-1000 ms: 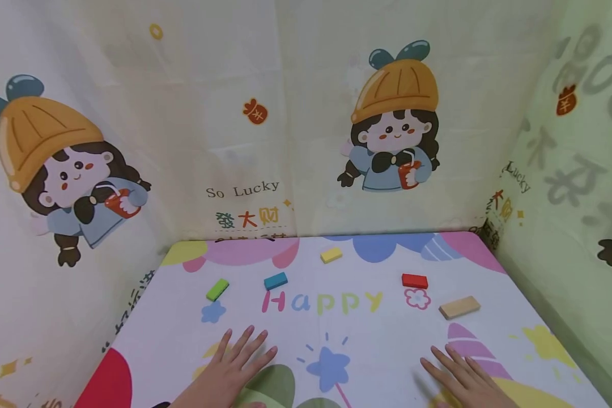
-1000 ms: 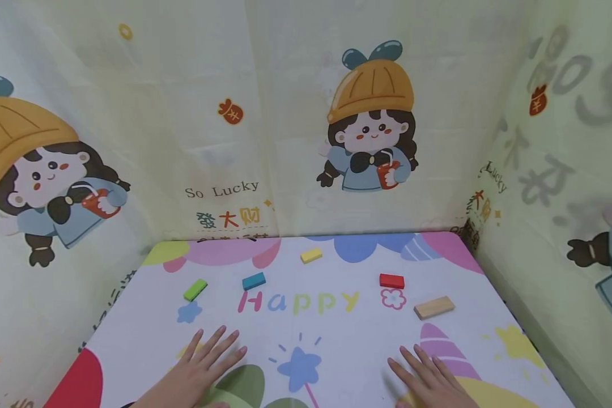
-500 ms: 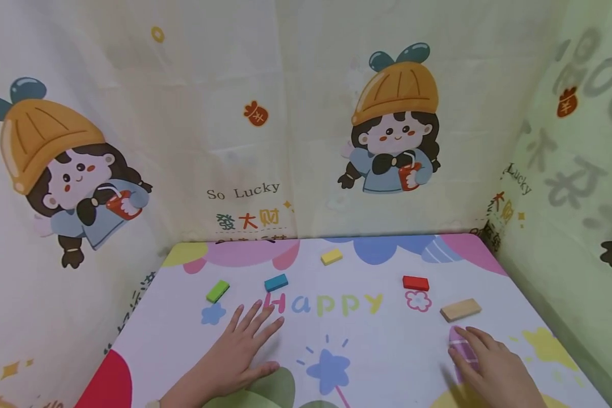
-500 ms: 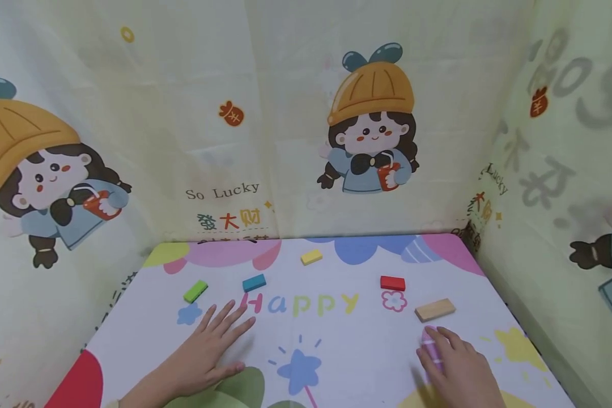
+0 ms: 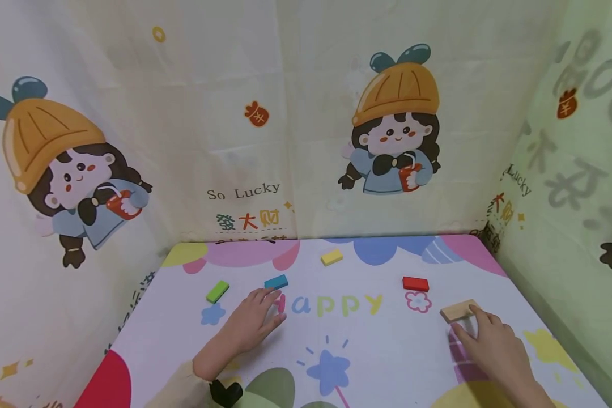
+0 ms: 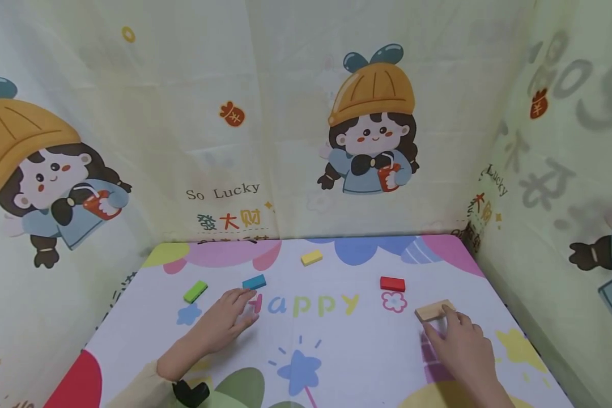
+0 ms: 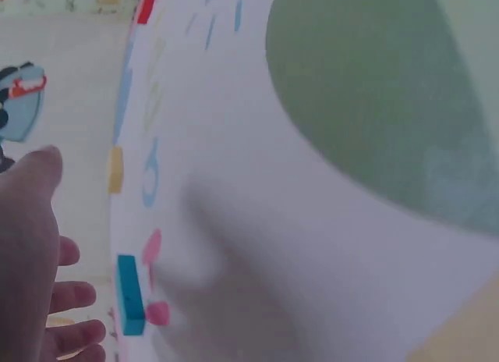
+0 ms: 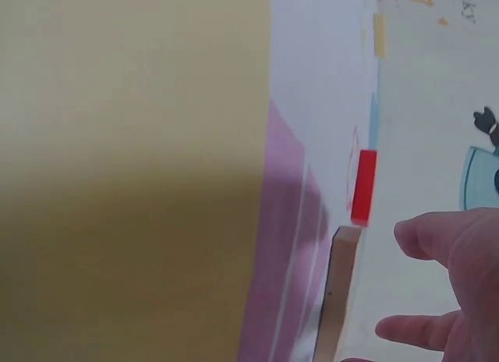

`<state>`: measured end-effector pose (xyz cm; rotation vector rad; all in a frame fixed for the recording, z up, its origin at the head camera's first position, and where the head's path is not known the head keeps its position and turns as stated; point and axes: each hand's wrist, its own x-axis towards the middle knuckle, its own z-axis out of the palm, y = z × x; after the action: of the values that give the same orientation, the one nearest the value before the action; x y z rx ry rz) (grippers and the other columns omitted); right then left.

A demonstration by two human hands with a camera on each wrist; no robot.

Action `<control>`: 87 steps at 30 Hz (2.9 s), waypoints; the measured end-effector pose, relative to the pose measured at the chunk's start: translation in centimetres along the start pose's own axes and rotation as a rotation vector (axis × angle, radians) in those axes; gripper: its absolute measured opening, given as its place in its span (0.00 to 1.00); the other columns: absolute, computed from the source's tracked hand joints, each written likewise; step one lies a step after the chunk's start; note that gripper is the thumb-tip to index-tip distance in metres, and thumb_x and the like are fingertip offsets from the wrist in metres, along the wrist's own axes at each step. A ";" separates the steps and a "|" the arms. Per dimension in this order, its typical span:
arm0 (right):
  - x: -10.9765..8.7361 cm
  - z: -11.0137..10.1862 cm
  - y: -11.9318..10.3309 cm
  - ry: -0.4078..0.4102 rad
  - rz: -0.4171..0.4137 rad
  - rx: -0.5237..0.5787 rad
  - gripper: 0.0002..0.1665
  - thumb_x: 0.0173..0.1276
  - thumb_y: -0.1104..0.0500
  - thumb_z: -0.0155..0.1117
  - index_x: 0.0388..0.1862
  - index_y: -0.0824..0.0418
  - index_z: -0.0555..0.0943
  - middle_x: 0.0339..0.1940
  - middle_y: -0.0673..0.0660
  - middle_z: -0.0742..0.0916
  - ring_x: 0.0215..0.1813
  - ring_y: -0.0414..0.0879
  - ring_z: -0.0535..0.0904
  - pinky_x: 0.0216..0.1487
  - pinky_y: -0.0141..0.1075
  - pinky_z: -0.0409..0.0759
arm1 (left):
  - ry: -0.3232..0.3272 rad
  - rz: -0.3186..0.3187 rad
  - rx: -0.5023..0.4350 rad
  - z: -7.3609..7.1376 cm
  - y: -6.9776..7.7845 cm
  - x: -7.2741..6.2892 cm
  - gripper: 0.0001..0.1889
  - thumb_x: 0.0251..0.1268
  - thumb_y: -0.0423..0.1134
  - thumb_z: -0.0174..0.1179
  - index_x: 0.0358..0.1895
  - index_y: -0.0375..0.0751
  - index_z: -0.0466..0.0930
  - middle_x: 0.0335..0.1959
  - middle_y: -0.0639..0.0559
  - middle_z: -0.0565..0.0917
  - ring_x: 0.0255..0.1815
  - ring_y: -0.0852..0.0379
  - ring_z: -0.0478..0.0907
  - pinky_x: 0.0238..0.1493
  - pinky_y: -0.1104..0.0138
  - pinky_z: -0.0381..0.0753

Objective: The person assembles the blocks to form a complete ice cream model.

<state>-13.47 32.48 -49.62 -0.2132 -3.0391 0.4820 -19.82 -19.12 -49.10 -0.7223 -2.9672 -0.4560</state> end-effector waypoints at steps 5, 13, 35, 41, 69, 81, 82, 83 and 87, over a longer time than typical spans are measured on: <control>0.7 0.3 -0.1 -0.044 0.038 -0.014 0.49 0.73 0.31 0.56 0.70 0.73 0.70 0.61 0.85 0.73 0.52 0.83 0.73 0.44 0.70 0.76 | 0.039 -0.092 -0.044 1.2 -1.4 1.0 0.30 0.72 0.50 0.63 0.72 0.39 0.72 0.72 0.38 0.73 0.72 0.38 0.69 0.70 0.45 0.73; 1.4 0.9 -0.5 0.004 0.093 -0.001 0.42 0.71 0.32 0.60 0.63 0.67 0.76 0.61 0.83 0.75 0.56 0.82 0.72 0.46 0.71 0.72 | 0.092 -0.163 -0.089 2.2 -2.0 2.4 0.29 0.72 0.44 0.63 0.71 0.35 0.72 0.70 0.36 0.72 0.68 0.38 0.71 0.67 0.46 0.77; 0.9 1.7 -2.5 -0.066 -0.045 0.042 0.51 0.60 0.26 0.68 0.68 0.62 0.76 0.35 0.57 0.87 0.52 0.71 0.78 0.53 0.75 0.63 | 0.150 -0.456 -0.253 1.7 -2.6 5.9 0.14 0.73 0.35 0.60 0.58 0.37 0.81 0.46 0.41 0.80 0.45 0.48 0.78 0.54 0.52 0.84; 0.2 2.3 -4.3 -0.081 -0.114 0.043 0.46 0.58 0.32 0.74 0.67 0.59 0.80 0.37 0.58 0.90 0.61 0.72 0.75 0.62 0.75 0.58 | 0.169 -0.483 -0.249 1.9 -2.7 6.1 0.14 0.74 0.35 0.59 0.58 0.40 0.82 0.37 0.45 0.81 0.37 0.51 0.74 0.46 0.54 0.82; -3.5 5.8 -11.8 -0.130 -0.448 0.148 0.37 0.52 0.36 0.81 0.62 0.41 0.85 0.52 0.44 0.89 0.60 0.55 0.76 0.64 0.67 0.66 | 0.148 -0.466 -0.292 3.0 -1.3 6.3 0.14 0.74 0.37 0.60 0.58 0.44 0.83 0.32 0.51 0.78 0.30 0.55 0.72 0.33 0.64 0.72; -4.5 6.7 -13.7 -0.113 -0.521 0.189 0.36 0.55 0.37 0.79 0.63 0.43 0.84 0.57 0.42 0.88 0.62 0.57 0.77 0.67 0.70 0.63 | 0.129 -0.344 -0.267 4.0 1.9 6.9 0.12 0.71 0.37 0.63 0.54 0.45 0.86 0.30 0.53 0.78 0.32 0.56 0.70 0.36 0.62 0.69; -4.5 6.6 -13.8 -0.131 -0.507 0.193 0.37 0.55 0.36 0.79 0.64 0.43 0.84 0.57 0.43 0.88 0.63 0.58 0.77 0.66 0.70 0.65 | 0.123 -0.335 -0.271 4.1 2.2 7.0 0.12 0.71 0.37 0.63 0.54 0.45 0.86 0.31 0.54 0.78 0.32 0.56 0.70 0.37 0.62 0.69; -4.5 6.6 -13.8 -0.153 -0.491 0.201 0.37 0.55 0.36 0.79 0.64 0.43 0.84 0.57 0.45 0.88 0.63 0.59 0.76 0.65 0.70 0.66 | 0.116 -0.325 -0.273 4.2 2.5 7.1 0.12 0.71 0.37 0.63 0.54 0.46 0.86 0.31 0.54 0.78 0.33 0.56 0.70 0.37 0.62 0.69; -4.4 6.6 -13.9 -0.221 -0.441 0.215 0.38 0.55 0.35 0.79 0.66 0.42 0.83 0.59 0.47 0.87 0.66 0.61 0.75 0.63 0.70 0.69 | 0.090 -0.284 -0.275 4.4 3.7 7.3 0.11 0.71 0.37 0.63 0.54 0.47 0.87 0.33 0.54 0.79 0.33 0.57 0.70 0.37 0.62 0.71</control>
<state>-11.36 16.71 -51.72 0.5416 -3.0631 0.8260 -24.58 -11.45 -51.45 -0.2821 -2.9610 -0.9011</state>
